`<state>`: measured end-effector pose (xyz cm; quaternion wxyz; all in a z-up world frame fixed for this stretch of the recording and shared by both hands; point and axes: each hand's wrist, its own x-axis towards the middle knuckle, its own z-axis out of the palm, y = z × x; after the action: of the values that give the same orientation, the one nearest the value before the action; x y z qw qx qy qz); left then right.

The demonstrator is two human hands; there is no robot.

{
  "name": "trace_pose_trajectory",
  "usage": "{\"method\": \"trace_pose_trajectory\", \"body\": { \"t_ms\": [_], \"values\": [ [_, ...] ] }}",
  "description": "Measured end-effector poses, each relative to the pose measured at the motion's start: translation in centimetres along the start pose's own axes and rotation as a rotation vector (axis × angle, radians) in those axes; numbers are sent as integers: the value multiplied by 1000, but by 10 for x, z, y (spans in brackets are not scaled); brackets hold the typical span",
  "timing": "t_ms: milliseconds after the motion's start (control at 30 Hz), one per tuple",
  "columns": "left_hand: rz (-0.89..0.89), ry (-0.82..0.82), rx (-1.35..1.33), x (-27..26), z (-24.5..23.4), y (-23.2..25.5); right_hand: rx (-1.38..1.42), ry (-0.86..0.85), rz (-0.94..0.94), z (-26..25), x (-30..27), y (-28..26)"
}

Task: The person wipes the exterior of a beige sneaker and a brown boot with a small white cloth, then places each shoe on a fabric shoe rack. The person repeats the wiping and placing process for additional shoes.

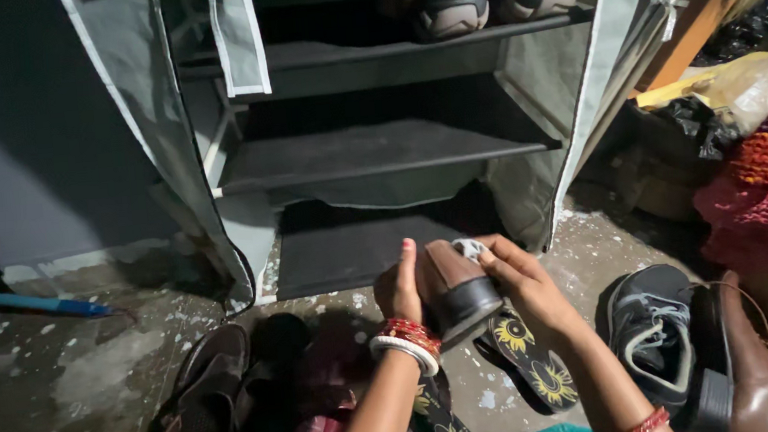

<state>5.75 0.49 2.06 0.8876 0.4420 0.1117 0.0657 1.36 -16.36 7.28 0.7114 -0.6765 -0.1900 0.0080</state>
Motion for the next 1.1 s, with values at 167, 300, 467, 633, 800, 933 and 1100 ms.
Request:
{"method": "trace_pose_trajectory", "body": {
  "t_ms": [167,300,467,633,800,933,1100],
  "values": [
    [30,86,-53,6,1,7,99,163,149,19,3,-14],
    [558,152,436,-5,15,1,-538,174,-270,41,-8,-52],
    [-66,12,-258,-16,29,-8,-997,150,-540,48,-5,-60],
    [483,-272,530,1,18,-22,-1004,268,-568,16,6,-51],
    [530,-385,683,11,18,-45,-1193,560,-590,19,12,-22],
    [263,-179,734,26,23,-48,-1046,565,-665,36,13,31],
    [411,-136,550,49,4,-43,-761,549,-516,54,6,100]
  ]
}}
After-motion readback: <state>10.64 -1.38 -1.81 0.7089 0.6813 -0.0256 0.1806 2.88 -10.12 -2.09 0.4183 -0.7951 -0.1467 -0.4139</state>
